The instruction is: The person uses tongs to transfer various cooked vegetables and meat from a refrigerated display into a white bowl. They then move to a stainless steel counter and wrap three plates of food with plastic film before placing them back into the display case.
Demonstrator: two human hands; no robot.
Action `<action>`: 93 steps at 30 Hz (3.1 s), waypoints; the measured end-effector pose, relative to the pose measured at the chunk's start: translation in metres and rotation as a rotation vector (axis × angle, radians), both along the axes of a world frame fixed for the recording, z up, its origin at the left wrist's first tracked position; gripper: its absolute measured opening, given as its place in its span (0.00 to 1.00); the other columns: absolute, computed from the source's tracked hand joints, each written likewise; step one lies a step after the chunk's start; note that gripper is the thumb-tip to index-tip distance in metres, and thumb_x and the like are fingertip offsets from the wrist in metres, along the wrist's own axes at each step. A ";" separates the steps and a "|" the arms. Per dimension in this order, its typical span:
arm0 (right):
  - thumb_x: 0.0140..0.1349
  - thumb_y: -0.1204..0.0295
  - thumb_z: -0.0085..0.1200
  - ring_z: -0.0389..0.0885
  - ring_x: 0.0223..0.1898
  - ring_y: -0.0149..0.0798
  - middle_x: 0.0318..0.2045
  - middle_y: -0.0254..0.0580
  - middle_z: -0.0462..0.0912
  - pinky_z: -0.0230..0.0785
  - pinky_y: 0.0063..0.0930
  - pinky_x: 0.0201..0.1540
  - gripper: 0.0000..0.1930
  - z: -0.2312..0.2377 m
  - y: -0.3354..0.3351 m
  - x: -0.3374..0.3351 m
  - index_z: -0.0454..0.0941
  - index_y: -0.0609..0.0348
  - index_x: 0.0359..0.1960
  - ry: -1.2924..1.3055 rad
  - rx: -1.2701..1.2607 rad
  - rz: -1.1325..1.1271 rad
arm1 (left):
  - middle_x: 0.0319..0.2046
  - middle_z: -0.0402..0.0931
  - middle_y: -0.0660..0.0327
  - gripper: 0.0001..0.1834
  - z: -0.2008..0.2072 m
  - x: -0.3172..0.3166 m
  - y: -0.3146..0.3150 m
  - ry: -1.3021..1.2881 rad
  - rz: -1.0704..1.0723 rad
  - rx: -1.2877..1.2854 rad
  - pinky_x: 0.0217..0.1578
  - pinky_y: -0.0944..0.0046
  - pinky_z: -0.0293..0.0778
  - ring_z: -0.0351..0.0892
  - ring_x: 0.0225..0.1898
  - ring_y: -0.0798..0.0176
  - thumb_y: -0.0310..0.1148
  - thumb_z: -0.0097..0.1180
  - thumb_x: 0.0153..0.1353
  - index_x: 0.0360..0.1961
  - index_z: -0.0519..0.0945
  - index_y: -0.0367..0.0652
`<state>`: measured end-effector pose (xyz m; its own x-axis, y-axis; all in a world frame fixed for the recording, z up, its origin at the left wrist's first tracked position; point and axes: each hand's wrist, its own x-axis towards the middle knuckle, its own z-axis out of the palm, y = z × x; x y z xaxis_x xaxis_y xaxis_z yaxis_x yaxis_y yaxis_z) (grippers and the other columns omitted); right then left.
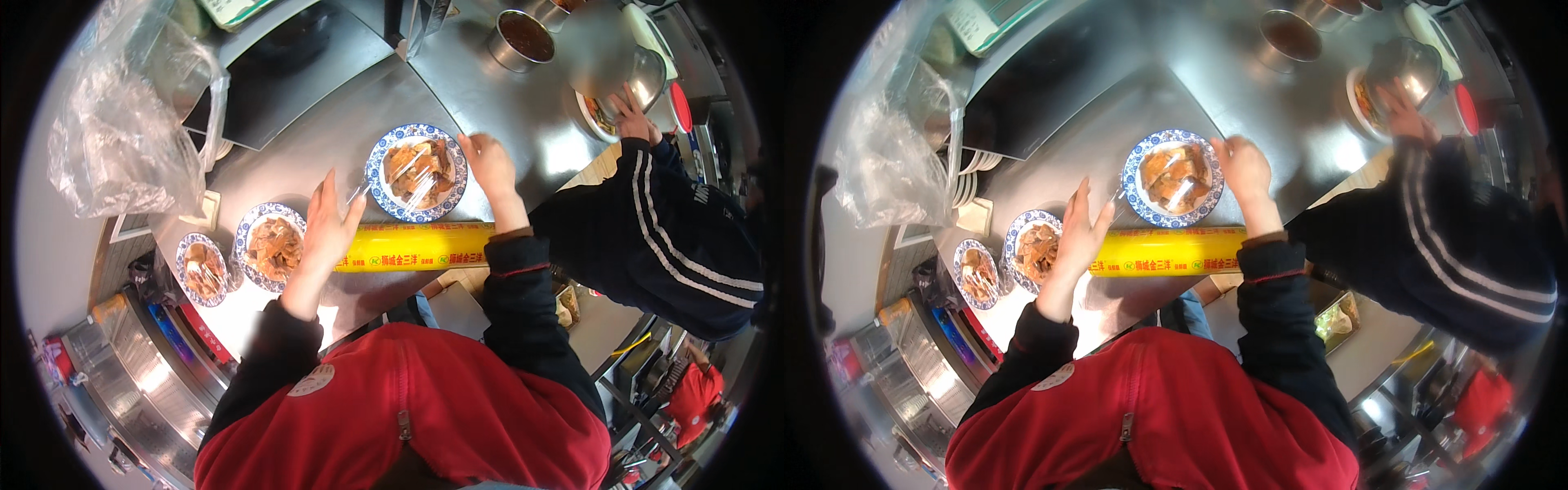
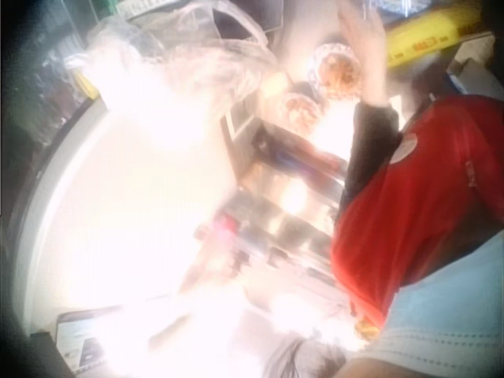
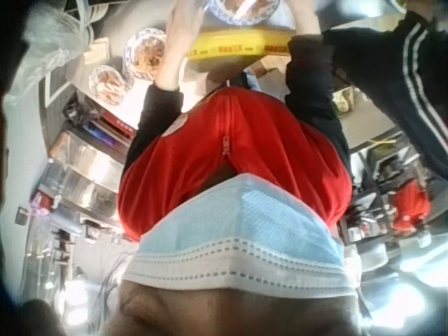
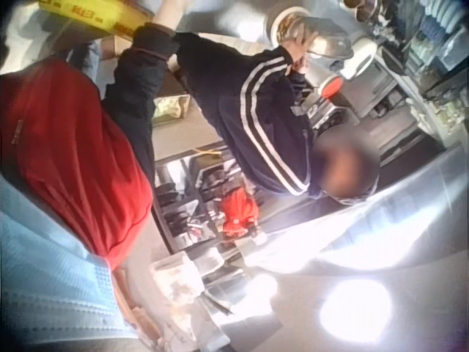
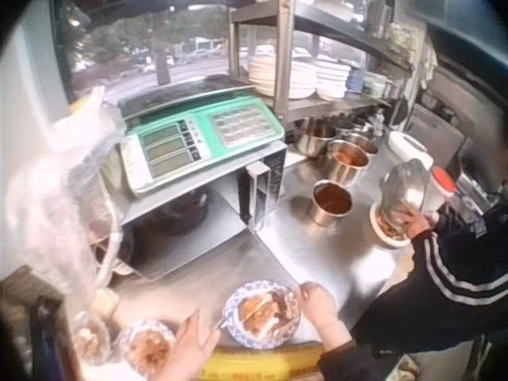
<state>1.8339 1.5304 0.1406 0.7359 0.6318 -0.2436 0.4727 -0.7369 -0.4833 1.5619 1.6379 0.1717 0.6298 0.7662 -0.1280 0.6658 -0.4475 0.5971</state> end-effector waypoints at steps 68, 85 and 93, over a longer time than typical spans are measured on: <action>0.47 0.75 0.54 0.82 0.31 0.51 0.27 0.53 0.81 0.75 0.38 0.32 0.06 -0.024 0.070 -0.169 0.79 0.64 0.27 -0.024 0.009 0.847 | 0.23 0.78 0.55 0.20 -0.046 -0.047 -0.029 -0.004 0.282 -0.528 0.29 0.68 0.71 0.76 0.25 0.68 0.42 0.55 0.60 0.32 0.80 0.31; 0.52 0.76 0.46 0.78 0.36 0.45 0.32 0.48 0.75 0.72 0.32 0.38 0.07 -0.039 0.039 -0.215 0.68 0.62 0.34 -0.181 0.246 0.479 | 0.25 0.78 0.57 0.15 -0.054 -0.068 -0.052 -0.072 0.422 -0.622 0.28 0.68 0.70 0.73 0.26 0.68 0.36 0.52 0.62 0.32 0.78 0.30; 0.51 0.77 0.45 0.77 0.35 0.46 0.30 0.46 0.75 0.72 0.33 0.37 0.05 -0.044 0.045 -0.208 0.68 0.61 0.31 -0.250 0.421 0.524 | 0.23 0.76 0.52 0.18 -0.078 -0.085 -0.074 -0.265 0.558 -0.631 0.30 0.65 0.68 0.71 0.25 0.66 0.39 0.55 0.60 0.28 0.77 0.30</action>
